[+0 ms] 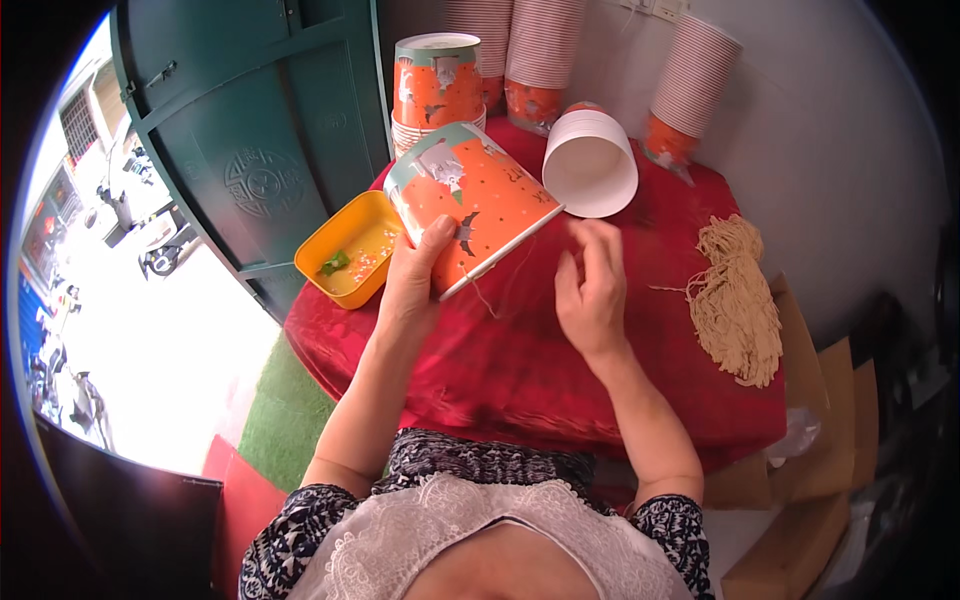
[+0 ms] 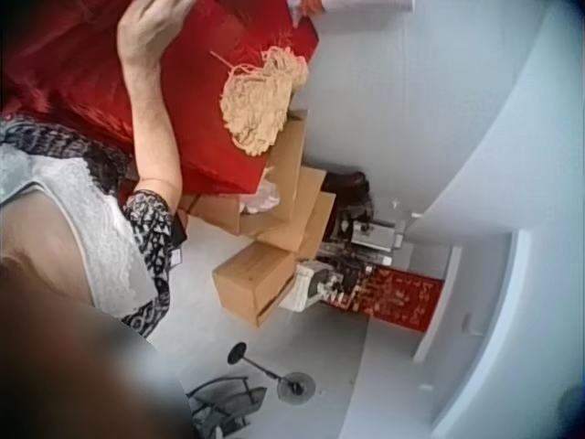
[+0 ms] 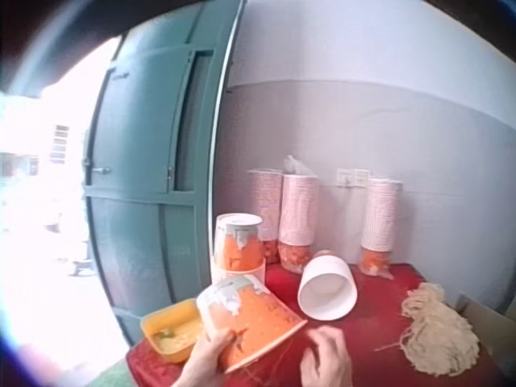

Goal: Thread string through holes in patterned paper cups for packaging or display.

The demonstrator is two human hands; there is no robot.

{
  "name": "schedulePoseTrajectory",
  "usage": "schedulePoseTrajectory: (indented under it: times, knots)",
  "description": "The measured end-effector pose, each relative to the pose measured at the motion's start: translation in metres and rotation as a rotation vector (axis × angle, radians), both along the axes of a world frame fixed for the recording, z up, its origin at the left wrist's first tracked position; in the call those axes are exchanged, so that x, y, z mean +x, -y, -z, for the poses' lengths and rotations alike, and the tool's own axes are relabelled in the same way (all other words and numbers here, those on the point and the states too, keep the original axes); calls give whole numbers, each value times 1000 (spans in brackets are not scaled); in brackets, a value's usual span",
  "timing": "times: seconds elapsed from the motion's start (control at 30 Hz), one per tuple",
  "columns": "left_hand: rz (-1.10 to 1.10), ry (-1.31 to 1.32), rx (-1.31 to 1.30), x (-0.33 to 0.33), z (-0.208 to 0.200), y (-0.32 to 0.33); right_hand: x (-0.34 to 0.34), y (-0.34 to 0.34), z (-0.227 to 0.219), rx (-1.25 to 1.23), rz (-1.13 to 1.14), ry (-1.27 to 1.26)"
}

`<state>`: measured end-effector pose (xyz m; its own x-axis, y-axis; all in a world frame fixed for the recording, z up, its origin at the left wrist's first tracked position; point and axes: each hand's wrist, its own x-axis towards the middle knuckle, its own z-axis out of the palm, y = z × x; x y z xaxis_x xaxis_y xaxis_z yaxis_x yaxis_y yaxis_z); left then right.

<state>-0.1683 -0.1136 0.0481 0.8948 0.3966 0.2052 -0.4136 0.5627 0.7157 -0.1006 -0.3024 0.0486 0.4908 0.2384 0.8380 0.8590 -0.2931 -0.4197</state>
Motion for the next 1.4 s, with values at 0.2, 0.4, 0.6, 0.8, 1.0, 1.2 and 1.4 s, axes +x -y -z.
schedulePoseTrajectory:
  times: [0.2,0.4,0.6,0.8,1.0,1.2,1.4]
  knots:
    - [-26,51,60,-4,-5,10,-43,-25,5,98,-402,-263]
    - [-81,88,125,-6,-3,20,-52,-45,24,373,-532,-530]
    - [-133,48,218,-7,-2,22,-55,-41,30,393,-423,-379]
    - [-272,52,235,2,-2,5,-49,-20,21,325,-243,-1]
    - [-587,38,510,-16,-32,-66,-53,29,42,203,-133,-48]
    - [-841,7,618,-5,-72,-138,-67,87,77,19,-6,-157]
    - [-1001,-52,691,36,-101,-192,-86,94,91,3,96,-208]
